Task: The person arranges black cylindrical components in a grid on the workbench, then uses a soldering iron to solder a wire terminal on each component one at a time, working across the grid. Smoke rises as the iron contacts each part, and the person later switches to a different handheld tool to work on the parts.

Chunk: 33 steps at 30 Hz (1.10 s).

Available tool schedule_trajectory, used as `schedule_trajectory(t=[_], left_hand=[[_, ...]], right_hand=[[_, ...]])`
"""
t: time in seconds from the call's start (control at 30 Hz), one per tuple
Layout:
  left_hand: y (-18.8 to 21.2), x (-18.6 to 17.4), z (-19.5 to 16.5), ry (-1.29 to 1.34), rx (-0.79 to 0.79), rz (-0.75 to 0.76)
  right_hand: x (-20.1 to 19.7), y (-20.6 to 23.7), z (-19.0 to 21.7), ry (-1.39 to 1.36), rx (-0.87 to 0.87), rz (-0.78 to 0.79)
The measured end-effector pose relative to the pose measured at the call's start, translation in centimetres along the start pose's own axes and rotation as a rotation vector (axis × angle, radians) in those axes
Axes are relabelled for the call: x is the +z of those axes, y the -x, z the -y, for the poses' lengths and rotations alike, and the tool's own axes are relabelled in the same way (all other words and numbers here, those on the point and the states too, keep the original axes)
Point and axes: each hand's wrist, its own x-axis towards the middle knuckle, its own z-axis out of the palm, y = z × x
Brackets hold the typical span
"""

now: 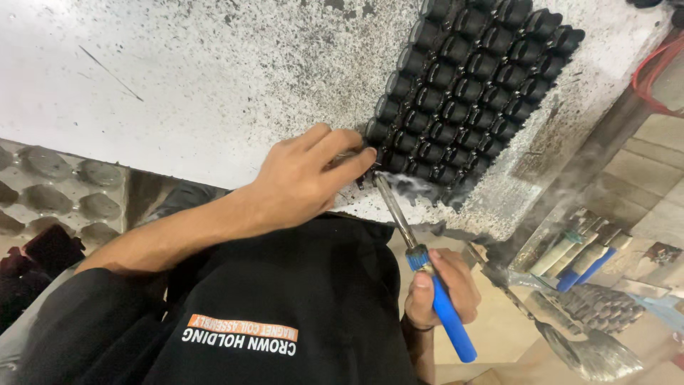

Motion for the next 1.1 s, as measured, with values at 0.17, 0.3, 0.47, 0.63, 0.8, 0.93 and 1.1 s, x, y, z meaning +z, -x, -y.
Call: schedule_trajectory(t=[0.17,0.3,0.47,0.63,0.8,0.93,1.1], left_hand=[[1.8,2.3,1.1,-0.006,-0.034,0.085],[2.0,2.4,1.4,-0.023,-0.006,0.096],[1.9,3.2,1.4,-0.008,0.006,0.155],[1.1,2.8,1.0,0.067,-0.021,0.144],[-0.1,-2.5,-0.5,0.018,0.02,0.142],[-1.8,-4.0,-0.1,-0.023,0.174,-0.17],[-2.2,0.3,1.1,-0.068,-0.018,0.015]], right_hand=[[0.5,-0.8,0.9,0.038,0.007,0.057],[1.1,-2.1,2.2,0.1,0.01,0.145],[1.3,-4.5,4.4,0.191,-0.146,0.363],[1.2,-5.6,5.3,0.236,-0.243,0.426],[0.6,-4.7,3.6,0.083,0.056,0.104],[1.3,-3.4,0.7,0.004,0.062,-0.057],[0.7,-2.8,0.2,0.061,0.011,0.029]])
